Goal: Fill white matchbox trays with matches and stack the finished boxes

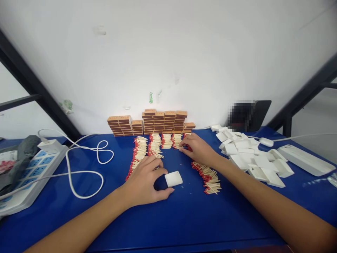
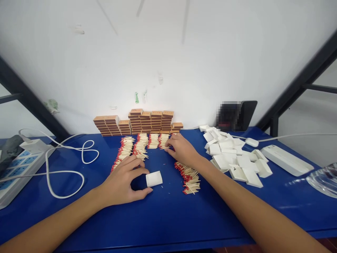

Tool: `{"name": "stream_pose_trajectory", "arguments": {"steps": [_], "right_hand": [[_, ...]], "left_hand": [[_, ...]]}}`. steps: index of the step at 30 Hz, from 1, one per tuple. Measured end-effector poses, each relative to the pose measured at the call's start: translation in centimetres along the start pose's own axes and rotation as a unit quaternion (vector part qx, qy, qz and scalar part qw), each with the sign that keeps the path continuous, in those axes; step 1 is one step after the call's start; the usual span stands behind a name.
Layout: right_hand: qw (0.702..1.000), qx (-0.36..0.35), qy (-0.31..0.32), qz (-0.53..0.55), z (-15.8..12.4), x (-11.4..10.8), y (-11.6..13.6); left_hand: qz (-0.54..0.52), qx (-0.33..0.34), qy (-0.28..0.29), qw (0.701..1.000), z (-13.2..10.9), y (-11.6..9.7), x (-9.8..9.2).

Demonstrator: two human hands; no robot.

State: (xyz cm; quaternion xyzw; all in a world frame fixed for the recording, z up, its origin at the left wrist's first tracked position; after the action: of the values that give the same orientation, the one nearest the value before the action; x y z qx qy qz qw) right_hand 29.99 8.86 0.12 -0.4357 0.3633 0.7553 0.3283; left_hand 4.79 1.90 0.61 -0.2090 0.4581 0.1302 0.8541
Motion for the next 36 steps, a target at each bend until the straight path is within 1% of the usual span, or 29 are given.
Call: {"name": "stream_pose_trajectory", "arguments": {"steps": [6,11,17,21,25,31,36], "right_hand": [[1.0,-0.006,0.026,0.008,-0.1,0.4,0.1],[0.999,-0.006,0.037,0.025,-0.9,-0.2,0.8],[0.992,0.014,0.056,0.109,-2.2,-1.7,2.2],[0.98,0.036,0.079,0.181,-2.8,-2.5,4.1],[0.972,0.014,0.095,0.214,-3.1,-2.4,6.0],[0.974,0.001,0.107,0.201,-3.5,-1.8,7.2],[0.972,-0.024,0.119,0.2,-3.9,-1.2,8.6]], "left_hand": [[0.008,-0.001,0.009,1.0,-0.1,0.2,0.0],[0.0,-0.002,0.013,1.0,-0.1,0.1,0.1],[-0.003,-0.012,0.011,1.0,0.1,0.2,0.1],[0.017,-0.019,-0.002,1.0,0.3,0.4,-0.2],[0.022,-0.023,-0.007,0.999,0.3,0.6,-0.3],[0.017,-0.025,0.0,1.0,0.1,0.6,-0.2],[0.01,-0.015,-0.017,1.0,0.2,0.3,-0.3]]}}
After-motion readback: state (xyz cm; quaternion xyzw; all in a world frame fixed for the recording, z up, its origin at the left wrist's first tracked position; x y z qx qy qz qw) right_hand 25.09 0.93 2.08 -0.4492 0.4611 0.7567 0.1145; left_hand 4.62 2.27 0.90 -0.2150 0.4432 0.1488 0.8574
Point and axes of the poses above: each hand's wrist, its own z-axis towards the middle knuckle, its own x-axis out of the palm, y = z × x, the point moved 4 cm from there along z, towards the middle knuckle, and after that the axes turned 1 degree about y, right-handed, at the moved point
